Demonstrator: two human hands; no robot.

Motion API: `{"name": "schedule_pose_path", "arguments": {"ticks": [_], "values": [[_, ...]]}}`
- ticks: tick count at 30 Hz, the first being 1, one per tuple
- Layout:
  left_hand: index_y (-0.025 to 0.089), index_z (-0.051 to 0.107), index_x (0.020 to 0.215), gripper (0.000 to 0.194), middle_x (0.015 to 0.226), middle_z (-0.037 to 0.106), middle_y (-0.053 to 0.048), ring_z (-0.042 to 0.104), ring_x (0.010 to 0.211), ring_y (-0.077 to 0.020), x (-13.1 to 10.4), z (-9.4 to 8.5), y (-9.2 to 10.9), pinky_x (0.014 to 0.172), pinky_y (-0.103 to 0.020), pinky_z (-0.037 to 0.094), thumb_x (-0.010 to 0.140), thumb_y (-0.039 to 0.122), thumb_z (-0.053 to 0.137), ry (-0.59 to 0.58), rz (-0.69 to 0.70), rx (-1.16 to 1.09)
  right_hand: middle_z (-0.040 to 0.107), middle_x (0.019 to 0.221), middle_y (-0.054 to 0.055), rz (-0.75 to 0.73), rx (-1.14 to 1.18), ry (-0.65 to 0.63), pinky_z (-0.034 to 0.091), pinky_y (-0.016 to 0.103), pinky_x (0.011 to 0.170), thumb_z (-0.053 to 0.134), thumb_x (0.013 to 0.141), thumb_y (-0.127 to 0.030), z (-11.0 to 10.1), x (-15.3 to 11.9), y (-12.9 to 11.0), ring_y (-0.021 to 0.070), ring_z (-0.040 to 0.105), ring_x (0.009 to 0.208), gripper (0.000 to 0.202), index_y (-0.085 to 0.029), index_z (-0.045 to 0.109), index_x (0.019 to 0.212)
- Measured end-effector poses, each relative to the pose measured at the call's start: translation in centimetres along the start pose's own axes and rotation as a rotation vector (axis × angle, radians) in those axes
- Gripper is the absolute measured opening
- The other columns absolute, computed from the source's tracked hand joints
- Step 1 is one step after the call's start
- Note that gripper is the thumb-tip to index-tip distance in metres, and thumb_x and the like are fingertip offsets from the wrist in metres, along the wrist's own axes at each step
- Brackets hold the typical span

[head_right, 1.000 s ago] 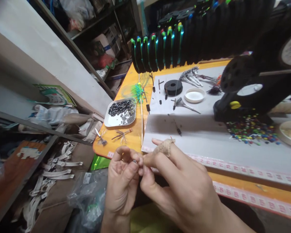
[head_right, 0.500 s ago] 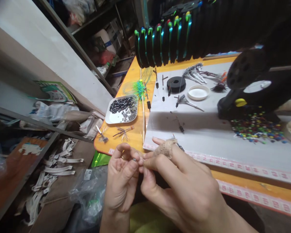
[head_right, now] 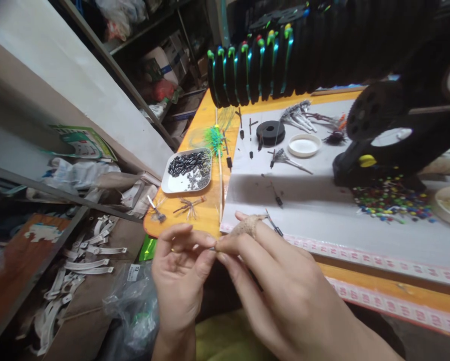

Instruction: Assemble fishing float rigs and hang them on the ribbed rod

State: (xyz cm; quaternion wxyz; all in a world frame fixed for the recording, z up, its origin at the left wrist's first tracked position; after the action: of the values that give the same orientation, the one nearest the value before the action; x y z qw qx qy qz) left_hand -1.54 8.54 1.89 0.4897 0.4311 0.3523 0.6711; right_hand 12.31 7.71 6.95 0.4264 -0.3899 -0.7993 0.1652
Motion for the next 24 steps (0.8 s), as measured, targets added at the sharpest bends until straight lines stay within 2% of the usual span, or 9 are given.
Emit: {"name": "schedule_pose_path", "arguments": {"ticks": [3,7,9,11,14,16,18,21,24], "values": [[0.027,0.061,0.123,0.056,0.093,0.079,0.002,0.075,0.084,-0.0105,-0.2,-0.2,2.3,0.084,-0.024,0.062,0.078,-0.006,0.073,-0.061,0.349,0.316,0.067,0.091,0.002,0.074,0.114,-0.052,0.053,0.021,0.067,0.052,0.096,-0.012,-0.1,0.2,0.8,0.0119,0.066,0.082,0.017,-0.024,0.061,0.104],[0.016,0.056,0.133,0.067,0.106,0.079,-0.008,0.074,0.093,-0.0194,-0.7,0.9,5.5,0.078,-0.034,0.065,0.073,-0.009,0.074,-0.306,0.78,0.642,0.069,0.084,-0.004,0.213,0.293,-0.104,0.052,0.017,0.069,0.061,0.094,-0.018,-0.3,0.9,2.0,0.009,0.067,0.077,0.011,-0.027,0.066,0.092],[0.011,0.057,0.131,0.059,0.11,0.078,-0.011,0.073,0.101,-0.0212,-0.4,1.8,6.4,0.08,-0.035,0.065,0.077,-0.006,0.072,-0.456,0.875,0.798,0.07,0.081,-0.004,0.288,0.392,-0.136,0.051,0.016,0.068,0.062,0.094,-0.022,-0.2,1.2,2.5,0.0083,0.066,0.075,0.01,-0.026,0.067,0.086],[0.01,0.062,0.12,0.041,0.106,0.079,-0.01,0.073,0.1,-0.0201,0.0,2.6,7.1,0.08,-0.034,0.065,0.082,-0.002,0.069,-0.533,0.919,0.877,0.07,0.082,-0.003,0.335,0.483,-0.161,0.051,0.016,0.07,0.062,0.094,-0.024,-0.1,1.4,2.7,0.0087,0.065,0.076,0.012,-0.024,0.067,0.083],[0.012,0.064,0.106,0.033,0.093,0.081,-0.007,0.075,0.086,-0.0172,0.4,3.3,7.8,0.075,-0.031,0.062,0.079,-0.005,0.069,-0.474,0.957,0.8,0.069,0.085,-0.001,0.331,0.552,-0.147,0.051,0.018,0.074,0.06,0.095,-0.026,0.0,1.5,2.7,0.0104,0.064,0.081,0.013,-0.023,0.066,0.084],[0.015,0.062,0.108,0.042,0.088,0.079,-0.002,0.073,0.078,-0.0146,0.8,3.2,7.3,0.074,-0.03,0.06,0.075,-0.01,0.069,-0.348,0.854,0.621,0.067,0.086,0.0,0.311,0.558,-0.094,0.05,0.019,0.074,0.059,0.096,-0.025,-0.1,1.4,2.7,0.011,0.063,0.083,0.013,-0.023,0.065,0.085],[0.022,0.059,0.112,0.046,0.088,0.075,0.002,0.07,0.078,-0.0113,1.2,2.4,5.7,0.077,-0.026,0.059,0.078,-0.009,0.066,-0.189,0.64,0.376,0.066,0.087,0.0,0.303,0.557,-0.03,0.049,0.019,0.074,0.057,0.097,-0.025,-0.2,1.2,2.9,0.0109,0.063,0.084,0.012,-0.023,0.065,0.088],[0.029,0.057,0.125,0.053,0.108,0.069,-0.002,0.064,0.087,-0.0093,1.4,1.9,2.1,0.08,-0.02,0.056,0.08,0.01,0.078,-0.045,0.251,0.102,0.065,0.088,0.0,0.29,0.574,0.038,0.05,0.02,0.075,0.057,0.098,-0.025,-0.3,1.2,3.1,0.0116,0.064,0.086,0.012,-0.024,0.064,0.089],[0.03,0.06,0.133,0.072,0.123,0.06,-0.006,0.062,0.096,-0.0128,1.1,2.2,-0.9,0.085,-0.02,0.055,0.067,0.031,0.09,-0.028,-0.046,-0.019,0.065,0.089,0.001,0.269,0.61,0.068,0.052,0.021,0.076,0.057,0.098,-0.025,-0.5,1.4,3.1,0.013,0.065,0.087,0.012,-0.023,0.064,0.088]]}}
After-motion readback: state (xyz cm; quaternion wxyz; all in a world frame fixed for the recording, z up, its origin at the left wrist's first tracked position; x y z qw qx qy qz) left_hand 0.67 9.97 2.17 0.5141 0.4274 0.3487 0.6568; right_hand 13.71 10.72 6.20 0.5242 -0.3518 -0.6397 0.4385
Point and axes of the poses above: each hand's wrist, its own x-axis towards the middle knuckle, its own z-axis out of the palm, y = z × x, the point moved 7 cm from there along x, towards the middle knuckle
